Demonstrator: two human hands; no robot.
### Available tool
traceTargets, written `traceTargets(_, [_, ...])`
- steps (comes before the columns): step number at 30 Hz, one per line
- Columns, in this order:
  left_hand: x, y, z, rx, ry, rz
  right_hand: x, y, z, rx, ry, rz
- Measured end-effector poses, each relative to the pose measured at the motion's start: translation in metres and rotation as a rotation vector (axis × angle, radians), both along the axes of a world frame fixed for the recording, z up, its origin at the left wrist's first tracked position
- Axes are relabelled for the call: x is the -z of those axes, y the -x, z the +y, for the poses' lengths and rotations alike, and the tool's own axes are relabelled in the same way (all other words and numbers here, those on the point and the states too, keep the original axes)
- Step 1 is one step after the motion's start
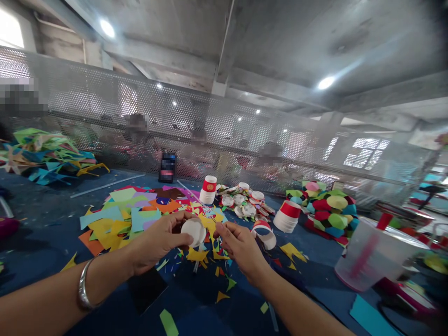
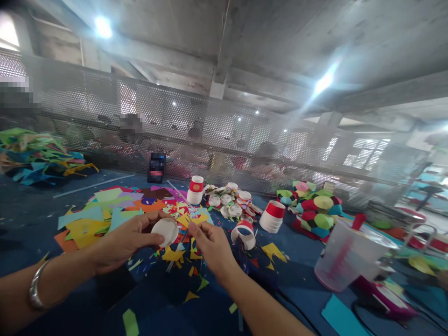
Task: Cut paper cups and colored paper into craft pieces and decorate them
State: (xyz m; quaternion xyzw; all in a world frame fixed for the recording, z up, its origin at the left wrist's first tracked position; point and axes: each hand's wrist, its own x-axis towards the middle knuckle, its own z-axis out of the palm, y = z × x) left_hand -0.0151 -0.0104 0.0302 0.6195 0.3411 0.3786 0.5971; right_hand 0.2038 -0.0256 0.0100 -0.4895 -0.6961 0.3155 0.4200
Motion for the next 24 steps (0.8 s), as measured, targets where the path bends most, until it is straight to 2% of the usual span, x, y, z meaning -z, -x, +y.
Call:
traceTargets(2, [0.000,0.000,-0.001,-0.010,-0.017,0.011,-0.001,0.003,-0.002,-0.014,0.084,0.111])
traceTargets(6, [-0.002,-0.002,-0.004,0.053,-0.021,0.031,-0.006,0.010,-0.009,-0.119,0.225,0.337])
traceTargets(19, [0.000,0.001,-0.004,0.232,0.133,-0.066,-0.012,0.011,-0.014,-0.243,0.390,0.487])
traceTargets(24, [-0.002,0.005,-0.006,0.386,0.148,-0.115,-0.015,0.010,-0.015,-0.256,0.437,0.528])
